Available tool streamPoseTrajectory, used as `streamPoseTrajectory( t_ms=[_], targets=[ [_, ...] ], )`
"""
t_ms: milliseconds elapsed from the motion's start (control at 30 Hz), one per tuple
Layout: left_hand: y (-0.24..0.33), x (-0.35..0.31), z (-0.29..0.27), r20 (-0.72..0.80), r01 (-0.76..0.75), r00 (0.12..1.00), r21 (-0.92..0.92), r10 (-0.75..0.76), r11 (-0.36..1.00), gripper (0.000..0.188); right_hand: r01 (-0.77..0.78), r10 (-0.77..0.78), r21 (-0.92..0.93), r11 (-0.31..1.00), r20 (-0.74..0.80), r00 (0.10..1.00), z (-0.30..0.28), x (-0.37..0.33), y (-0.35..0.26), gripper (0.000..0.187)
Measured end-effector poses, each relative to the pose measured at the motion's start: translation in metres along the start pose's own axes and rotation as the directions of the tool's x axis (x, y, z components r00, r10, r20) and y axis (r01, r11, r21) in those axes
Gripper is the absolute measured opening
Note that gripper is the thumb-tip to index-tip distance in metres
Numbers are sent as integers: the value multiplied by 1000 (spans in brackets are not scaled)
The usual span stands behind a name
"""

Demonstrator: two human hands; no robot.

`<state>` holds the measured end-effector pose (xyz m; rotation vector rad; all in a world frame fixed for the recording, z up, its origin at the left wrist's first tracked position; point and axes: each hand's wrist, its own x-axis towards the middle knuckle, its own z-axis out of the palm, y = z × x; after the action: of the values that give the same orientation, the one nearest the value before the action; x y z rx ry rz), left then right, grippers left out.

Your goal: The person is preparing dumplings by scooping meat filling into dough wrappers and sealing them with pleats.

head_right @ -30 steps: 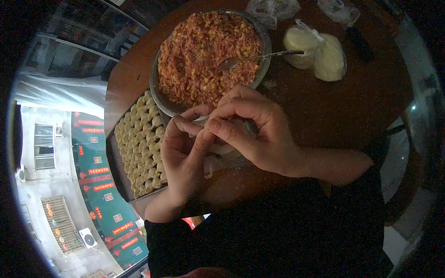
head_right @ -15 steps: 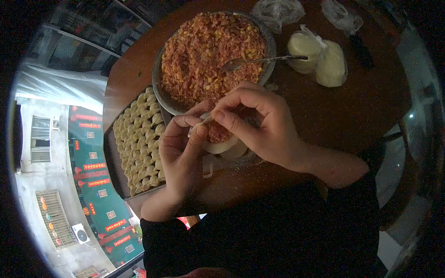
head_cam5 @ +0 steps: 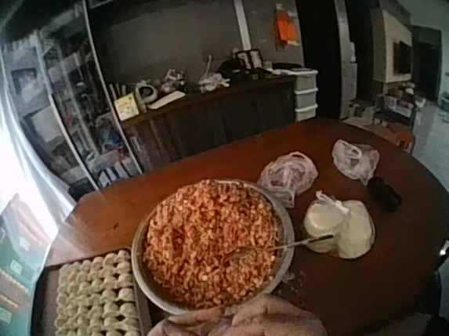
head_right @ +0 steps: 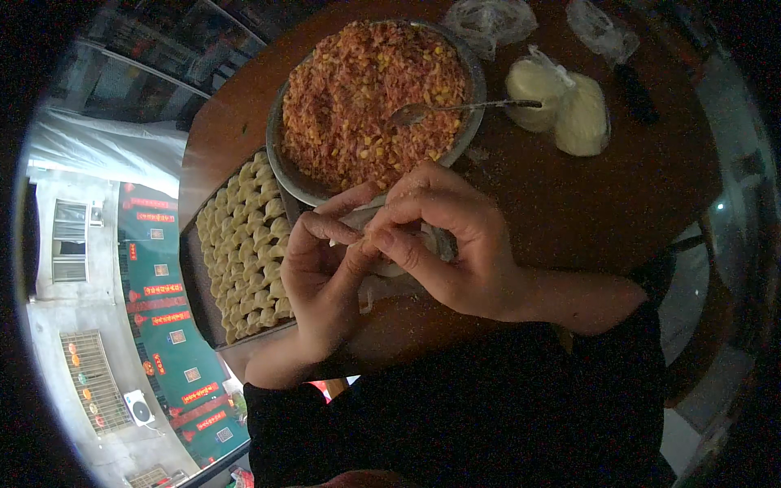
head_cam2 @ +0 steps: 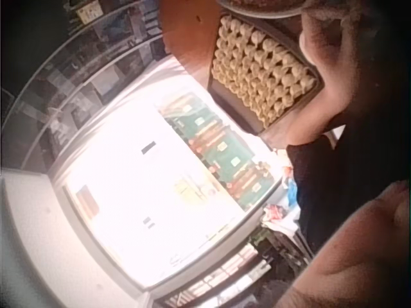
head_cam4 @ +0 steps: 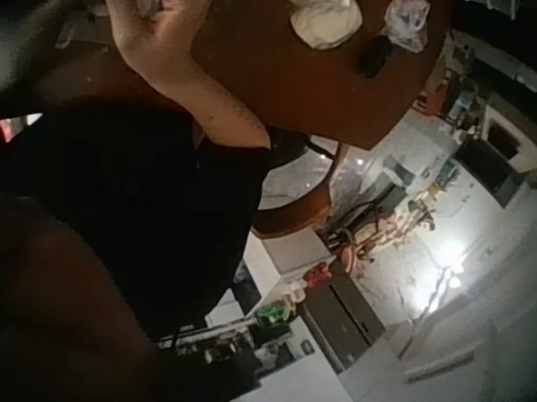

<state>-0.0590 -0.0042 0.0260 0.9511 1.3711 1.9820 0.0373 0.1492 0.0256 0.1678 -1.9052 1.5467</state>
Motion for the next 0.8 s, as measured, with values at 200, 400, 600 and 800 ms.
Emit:
streamPoseTrajectory(
  t_ms=[200, 400, 600, 800],
  targets=[
    [6, 3, 7, -81, 29, 996, -46, -33, 999, 16, 17, -17, 10, 1000, -17, 1000, 4, 4, -2, 12],
    [6, 1, 2, -37, 43, 998, -50, -45, 998, 16, -117, 118, 89, 989, -6, 993, -3, 2, 6, 11],
    [5, -1, 1, 24, 55, 998, 64, -56, 996, 15, -140, 158, 175, 975, -95, 983, 1, -1, -1, 9],
    [4, -3, 7, 1, -56, 998, 5, 56, 998, 14, -28, 27, -11, 1000, -64, 998, 1, -2, -6, 8]
  ],
)
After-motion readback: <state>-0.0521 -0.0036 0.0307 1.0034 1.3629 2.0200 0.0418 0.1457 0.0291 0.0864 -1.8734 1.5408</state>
